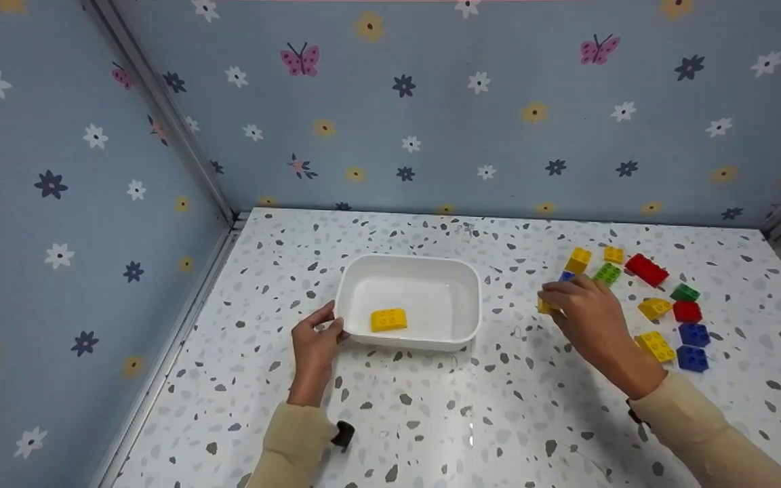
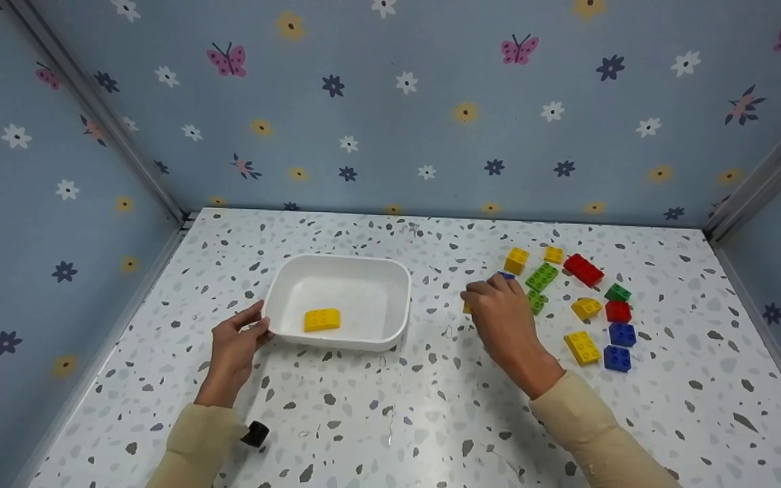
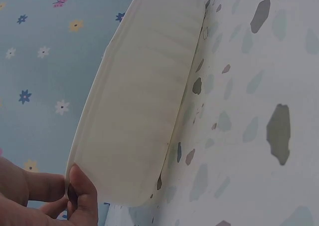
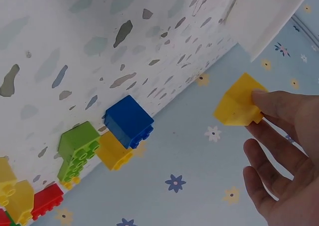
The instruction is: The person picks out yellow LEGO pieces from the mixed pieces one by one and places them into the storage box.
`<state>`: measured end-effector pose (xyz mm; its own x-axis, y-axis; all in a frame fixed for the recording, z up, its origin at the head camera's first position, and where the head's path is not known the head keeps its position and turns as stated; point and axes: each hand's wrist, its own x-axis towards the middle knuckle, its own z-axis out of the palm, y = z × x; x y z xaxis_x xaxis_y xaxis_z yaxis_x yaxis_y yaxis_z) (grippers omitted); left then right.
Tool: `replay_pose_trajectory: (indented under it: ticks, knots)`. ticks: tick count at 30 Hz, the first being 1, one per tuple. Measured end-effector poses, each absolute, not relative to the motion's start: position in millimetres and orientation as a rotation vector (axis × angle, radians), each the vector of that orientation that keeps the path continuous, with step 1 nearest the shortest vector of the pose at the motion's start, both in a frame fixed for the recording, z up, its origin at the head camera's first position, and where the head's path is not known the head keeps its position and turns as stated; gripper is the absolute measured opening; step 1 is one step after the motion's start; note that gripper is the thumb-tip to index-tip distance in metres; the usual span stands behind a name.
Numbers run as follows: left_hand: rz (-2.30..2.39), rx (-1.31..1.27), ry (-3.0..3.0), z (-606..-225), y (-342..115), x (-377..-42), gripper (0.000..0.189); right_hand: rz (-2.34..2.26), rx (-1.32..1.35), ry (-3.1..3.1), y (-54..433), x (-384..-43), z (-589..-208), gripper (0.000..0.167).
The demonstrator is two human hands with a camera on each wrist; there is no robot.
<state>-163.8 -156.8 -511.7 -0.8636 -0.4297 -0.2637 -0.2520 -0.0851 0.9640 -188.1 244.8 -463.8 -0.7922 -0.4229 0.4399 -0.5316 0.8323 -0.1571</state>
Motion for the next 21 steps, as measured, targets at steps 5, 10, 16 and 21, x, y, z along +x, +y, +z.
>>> replay_pose_trajectory:
  ticks: [5,10,16,21]
  knots:
    - [-2.081,0.787,-2.044,-512,-157,-164,0.042,0.364,0.729,-2.63,236,-189,-463,0.033]
    - [-2.082,0.809,-2.041,-511,-157,-164,0.042,0.368,0.76,-2.612,230,-192,-463,0.031]
    - [-2.086,0.811,-2.029,-511,-156,-164,0.042,0.371,0.785,-2.583,220,-195,-462,0.029]
    - [-2.085,0.825,-2.027,-511,-156,-165,0.042,0.383,0.804,-2.572,210,-197,-460,0.027]
